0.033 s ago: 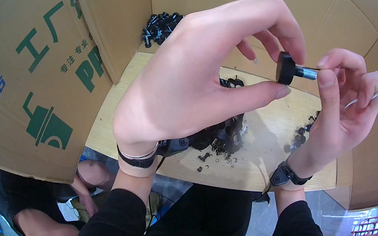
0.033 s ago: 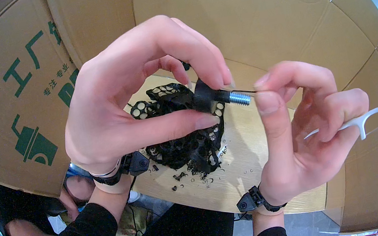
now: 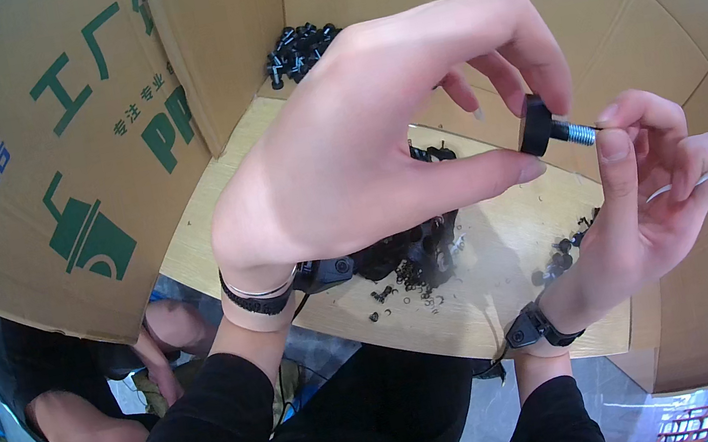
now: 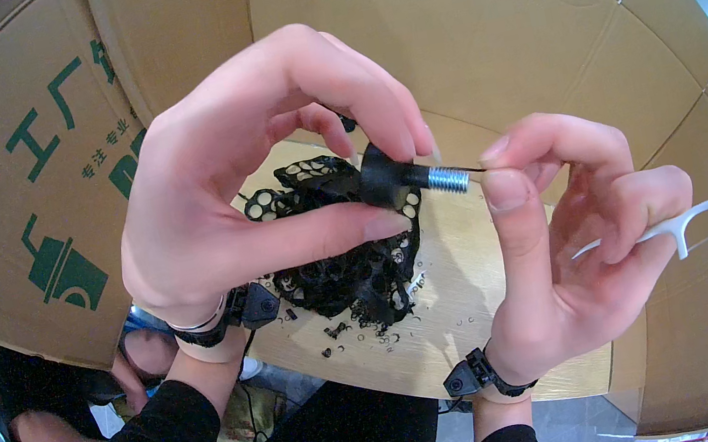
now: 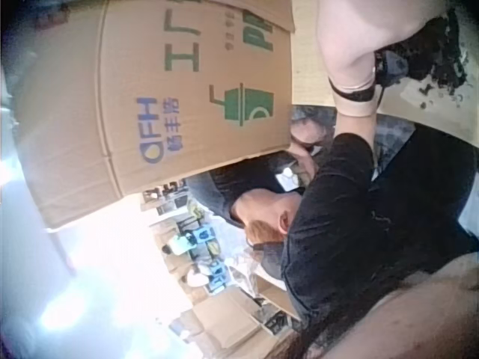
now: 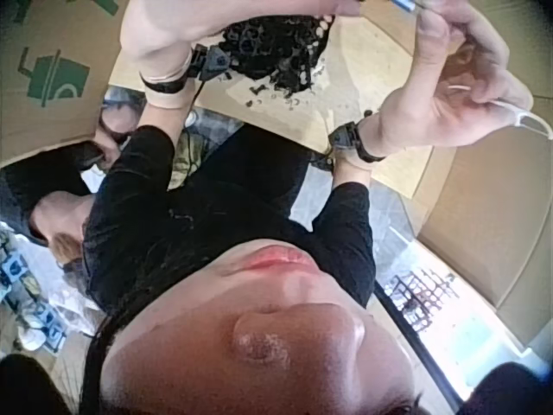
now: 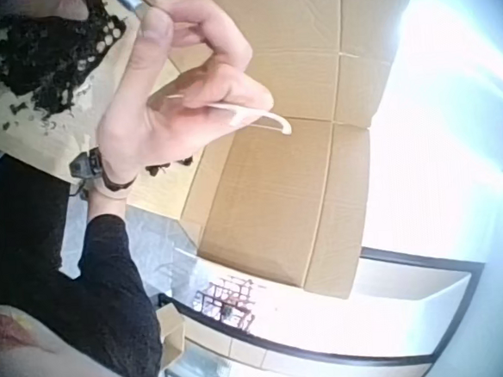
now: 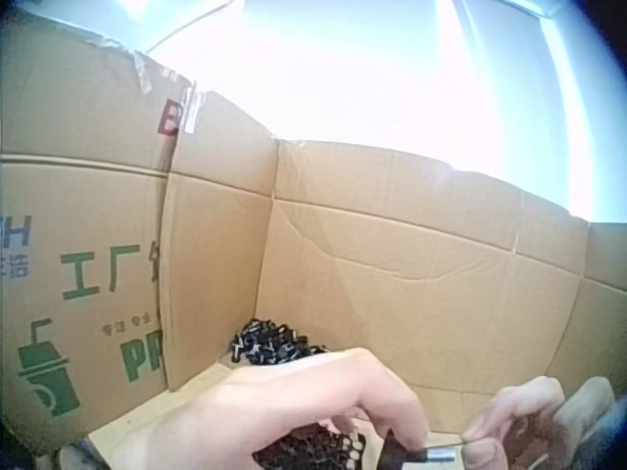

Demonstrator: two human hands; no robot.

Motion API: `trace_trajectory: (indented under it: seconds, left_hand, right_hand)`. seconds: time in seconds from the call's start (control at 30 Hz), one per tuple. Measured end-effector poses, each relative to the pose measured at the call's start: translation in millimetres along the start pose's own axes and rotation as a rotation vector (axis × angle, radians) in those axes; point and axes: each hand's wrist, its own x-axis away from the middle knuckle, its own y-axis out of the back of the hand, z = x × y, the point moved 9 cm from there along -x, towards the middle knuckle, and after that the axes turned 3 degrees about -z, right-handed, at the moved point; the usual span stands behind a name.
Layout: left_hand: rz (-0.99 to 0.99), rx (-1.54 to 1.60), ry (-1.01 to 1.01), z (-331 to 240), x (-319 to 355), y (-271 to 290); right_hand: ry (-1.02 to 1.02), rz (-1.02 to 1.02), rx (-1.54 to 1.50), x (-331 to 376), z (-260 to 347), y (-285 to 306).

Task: Assembling small plastic and metal components using a dental floss pick for fine manipulation.

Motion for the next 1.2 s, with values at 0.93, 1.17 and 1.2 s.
trace_trajectory:
  seconds: [0.93,1.17,1.2]
  left_hand:
    - [-0.046,0.198,0.256,24,3,5]
    - [-0.026,-0.051,0.079,22,-2,0]
    - [0.012,-0.146,-0.028,14,0,-1]
  right_hand:
    - [0.087,0.119,0.095,5,5,-26]
    - [-0.192,0.016,0.226,8,-12,-14]
    - [-0.236,0.065,0.17,7,-22,-16]
